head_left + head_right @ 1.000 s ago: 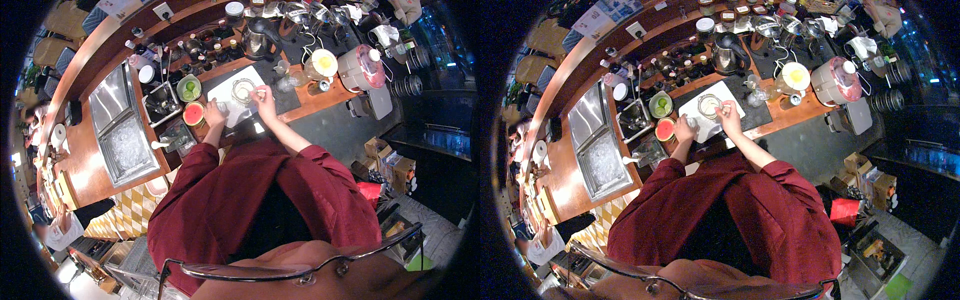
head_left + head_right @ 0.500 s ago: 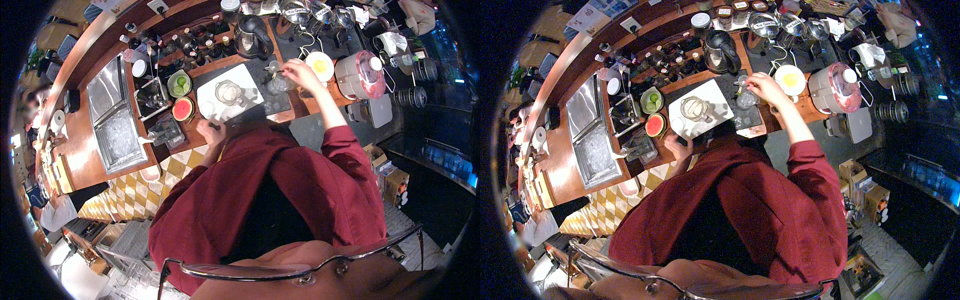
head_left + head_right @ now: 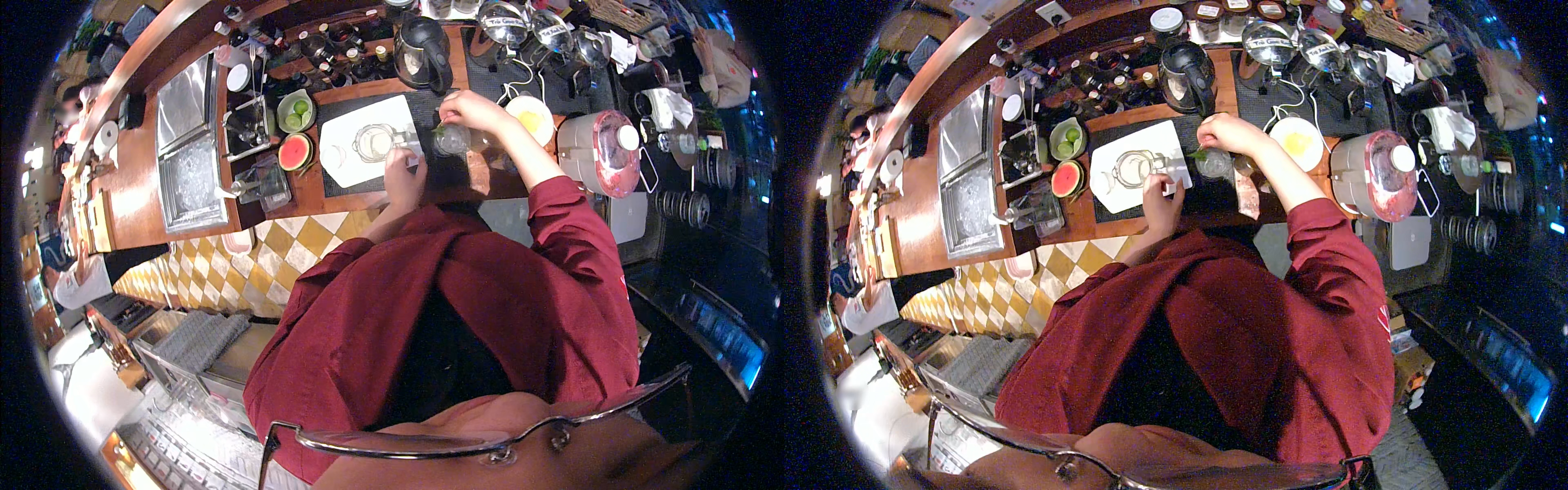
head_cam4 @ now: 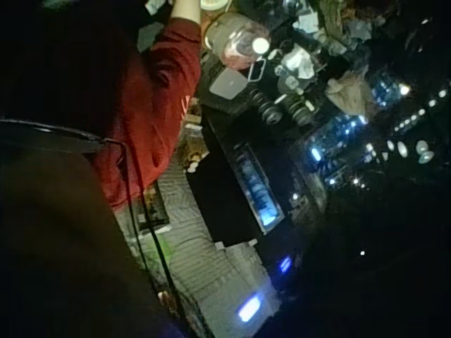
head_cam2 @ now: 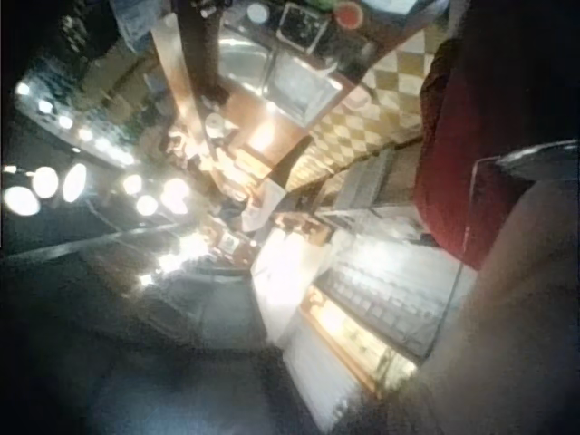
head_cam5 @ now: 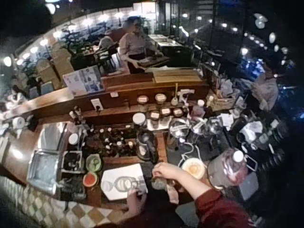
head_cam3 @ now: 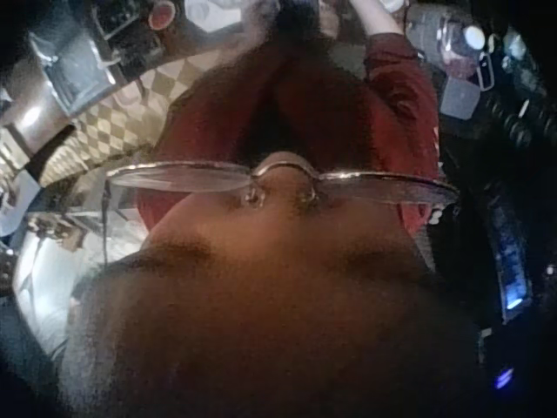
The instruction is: The person washes a glass, adds ice and a green garnish, and pours a liquid into it. They repeat this process for a second glass, using a scoop for ice and a kettle for the liquid.
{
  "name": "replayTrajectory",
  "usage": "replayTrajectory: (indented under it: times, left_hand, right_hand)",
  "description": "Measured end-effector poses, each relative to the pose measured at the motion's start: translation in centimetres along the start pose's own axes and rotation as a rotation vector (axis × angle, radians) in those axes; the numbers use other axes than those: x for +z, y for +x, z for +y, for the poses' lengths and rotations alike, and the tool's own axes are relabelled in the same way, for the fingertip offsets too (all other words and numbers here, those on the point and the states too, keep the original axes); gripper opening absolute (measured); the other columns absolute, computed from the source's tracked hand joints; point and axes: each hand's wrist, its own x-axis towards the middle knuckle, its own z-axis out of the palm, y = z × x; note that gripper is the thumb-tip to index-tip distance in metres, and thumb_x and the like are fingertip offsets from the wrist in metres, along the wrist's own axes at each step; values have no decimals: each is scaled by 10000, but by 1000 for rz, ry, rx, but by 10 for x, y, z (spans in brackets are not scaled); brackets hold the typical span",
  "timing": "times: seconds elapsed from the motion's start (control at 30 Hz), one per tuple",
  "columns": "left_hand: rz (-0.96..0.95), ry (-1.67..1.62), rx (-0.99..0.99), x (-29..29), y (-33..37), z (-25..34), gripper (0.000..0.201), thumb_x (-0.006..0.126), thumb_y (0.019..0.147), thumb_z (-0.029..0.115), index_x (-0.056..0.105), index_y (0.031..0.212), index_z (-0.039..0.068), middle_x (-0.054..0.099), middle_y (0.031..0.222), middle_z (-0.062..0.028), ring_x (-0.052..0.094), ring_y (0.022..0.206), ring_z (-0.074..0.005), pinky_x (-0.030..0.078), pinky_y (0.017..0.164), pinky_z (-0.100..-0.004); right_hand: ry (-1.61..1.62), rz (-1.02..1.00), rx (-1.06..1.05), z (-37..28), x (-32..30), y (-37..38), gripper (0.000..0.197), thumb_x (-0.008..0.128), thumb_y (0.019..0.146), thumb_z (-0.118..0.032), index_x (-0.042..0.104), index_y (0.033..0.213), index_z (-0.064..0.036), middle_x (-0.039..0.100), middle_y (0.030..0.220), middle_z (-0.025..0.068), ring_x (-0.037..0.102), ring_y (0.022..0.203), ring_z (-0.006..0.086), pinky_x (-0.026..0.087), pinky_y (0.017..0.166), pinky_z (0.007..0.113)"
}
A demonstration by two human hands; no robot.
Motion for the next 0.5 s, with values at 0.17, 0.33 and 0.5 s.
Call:
replayTrajectory:
  times: [0.17,0.33,0.5]
  left_hand:
    - [379,197,83,-6,-5,-2,437,790,631,228,558,987,125,478,855,-117,497,790,-313,420,683,-405]
    - [108,433,-119,-21,12,-23,540,799,628,379,583,1101,234,356,1147,-175,320,1089,-350,290,931,-469]
    - [163,376,44,-25,16,-20,480,796,634,358,619,1035,165,397,1105,-169,363,1047,-340,318,893,-449]
  right_hand:
    - [28,-12,-42,7,-2,1,91,634,725,-85,607,780,-18,583,729,137,593,730,305,460,663,372]
    - [5,-42,-69,1,-7,4,60,631,724,-82,612,755,-34,619,760,132,613,745,306,482,667,381]
    - [3,-8,-80,2,-8,2,73,634,725,-86,615,763,-26,623,756,134,616,747,304,483,673,382]
